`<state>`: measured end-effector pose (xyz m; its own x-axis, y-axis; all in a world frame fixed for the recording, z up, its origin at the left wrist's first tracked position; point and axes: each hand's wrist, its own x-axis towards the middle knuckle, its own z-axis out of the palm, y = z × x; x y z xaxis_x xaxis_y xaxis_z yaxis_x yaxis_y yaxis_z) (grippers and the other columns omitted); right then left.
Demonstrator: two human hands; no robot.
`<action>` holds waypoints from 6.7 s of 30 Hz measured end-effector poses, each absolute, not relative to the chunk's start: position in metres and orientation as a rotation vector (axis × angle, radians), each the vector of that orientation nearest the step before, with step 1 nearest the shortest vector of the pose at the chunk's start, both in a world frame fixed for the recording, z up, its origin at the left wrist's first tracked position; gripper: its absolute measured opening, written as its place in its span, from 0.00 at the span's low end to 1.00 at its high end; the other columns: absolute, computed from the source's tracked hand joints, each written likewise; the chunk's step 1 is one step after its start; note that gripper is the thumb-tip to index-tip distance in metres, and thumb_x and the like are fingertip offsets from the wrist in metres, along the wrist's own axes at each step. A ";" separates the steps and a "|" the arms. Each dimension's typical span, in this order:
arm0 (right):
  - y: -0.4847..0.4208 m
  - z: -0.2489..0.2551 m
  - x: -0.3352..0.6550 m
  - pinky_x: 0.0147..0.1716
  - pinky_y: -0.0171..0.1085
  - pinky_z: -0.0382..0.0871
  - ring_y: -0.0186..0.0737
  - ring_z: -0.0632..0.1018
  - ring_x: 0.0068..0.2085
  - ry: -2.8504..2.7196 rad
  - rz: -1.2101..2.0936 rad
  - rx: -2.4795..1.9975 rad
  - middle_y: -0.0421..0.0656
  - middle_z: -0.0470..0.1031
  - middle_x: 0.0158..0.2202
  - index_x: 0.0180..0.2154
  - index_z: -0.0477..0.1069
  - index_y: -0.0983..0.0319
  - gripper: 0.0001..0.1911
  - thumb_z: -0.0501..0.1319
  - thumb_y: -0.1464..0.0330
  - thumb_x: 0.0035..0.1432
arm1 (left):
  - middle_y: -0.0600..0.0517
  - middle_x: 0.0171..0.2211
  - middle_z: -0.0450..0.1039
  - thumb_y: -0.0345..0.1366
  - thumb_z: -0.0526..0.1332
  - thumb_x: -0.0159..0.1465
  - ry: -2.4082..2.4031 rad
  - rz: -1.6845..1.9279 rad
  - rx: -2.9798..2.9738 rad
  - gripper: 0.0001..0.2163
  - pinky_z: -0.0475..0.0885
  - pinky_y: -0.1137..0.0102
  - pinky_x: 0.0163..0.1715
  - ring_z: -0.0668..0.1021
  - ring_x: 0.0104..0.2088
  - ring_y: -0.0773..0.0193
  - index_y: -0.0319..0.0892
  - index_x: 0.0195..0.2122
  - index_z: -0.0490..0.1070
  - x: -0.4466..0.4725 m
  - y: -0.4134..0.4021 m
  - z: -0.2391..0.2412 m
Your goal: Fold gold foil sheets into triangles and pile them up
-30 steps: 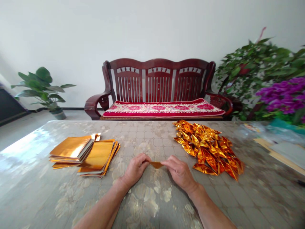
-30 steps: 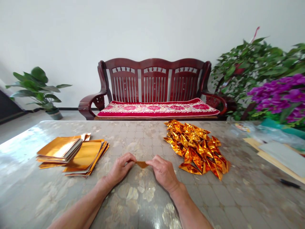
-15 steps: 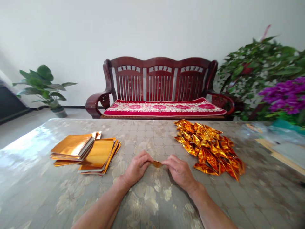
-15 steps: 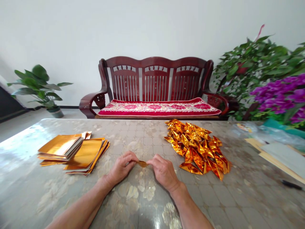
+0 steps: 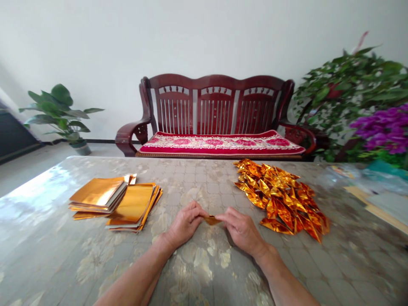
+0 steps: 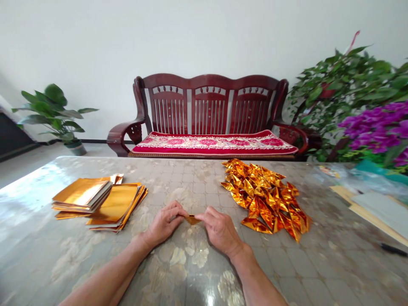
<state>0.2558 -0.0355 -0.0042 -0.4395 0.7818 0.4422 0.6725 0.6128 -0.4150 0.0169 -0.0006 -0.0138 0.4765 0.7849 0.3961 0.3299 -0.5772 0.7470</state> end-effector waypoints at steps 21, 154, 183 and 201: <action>-0.036 0.004 0.262 0.35 0.34 0.66 0.38 0.76 0.34 -2.354 0.179 -1.110 0.41 0.76 0.33 0.38 0.76 0.59 0.09 0.58 0.75 0.64 | 0.50 0.37 0.69 0.30 0.55 0.70 0.790 0.939 2.337 0.10 0.70 0.75 0.40 0.75 0.39 0.67 0.44 0.42 0.77 0.013 -0.006 -0.016; -0.039 -0.015 0.236 0.39 0.35 0.77 0.37 0.83 0.37 -1.933 0.159 -0.900 0.43 0.83 0.39 0.40 0.79 0.57 0.08 0.64 0.74 0.61 | 0.56 0.34 0.82 0.26 0.61 0.64 1.105 1.034 2.126 0.09 0.75 0.78 0.39 0.82 0.34 0.69 0.45 0.39 0.79 0.037 -0.017 -0.017; -0.042 -0.002 0.225 0.38 0.35 0.74 0.37 0.78 0.37 -1.921 0.243 -1.007 0.43 0.77 0.35 0.36 0.74 0.58 0.09 0.57 0.75 0.63 | 0.54 0.31 0.78 0.34 0.56 0.70 1.067 0.944 2.252 0.08 0.71 0.78 0.37 0.79 0.33 0.68 0.45 0.38 0.75 0.036 -0.020 -0.014; -0.045 -0.004 0.222 0.37 0.35 0.76 0.38 0.80 0.36 -1.894 0.166 -0.981 0.43 0.80 0.35 0.37 0.76 0.58 0.09 0.59 0.76 0.62 | 0.55 0.31 0.79 0.32 0.57 0.68 1.121 1.010 2.114 0.07 0.73 0.77 0.36 0.80 0.32 0.69 0.44 0.36 0.75 0.042 -0.025 -0.013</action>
<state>0.2221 -0.0449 -0.0039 -0.2153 0.6895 0.6915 0.5591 0.6676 -0.4916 0.0418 -0.0245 -0.0132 0.3737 0.8534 0.3635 0.4507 -0.5096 0.7330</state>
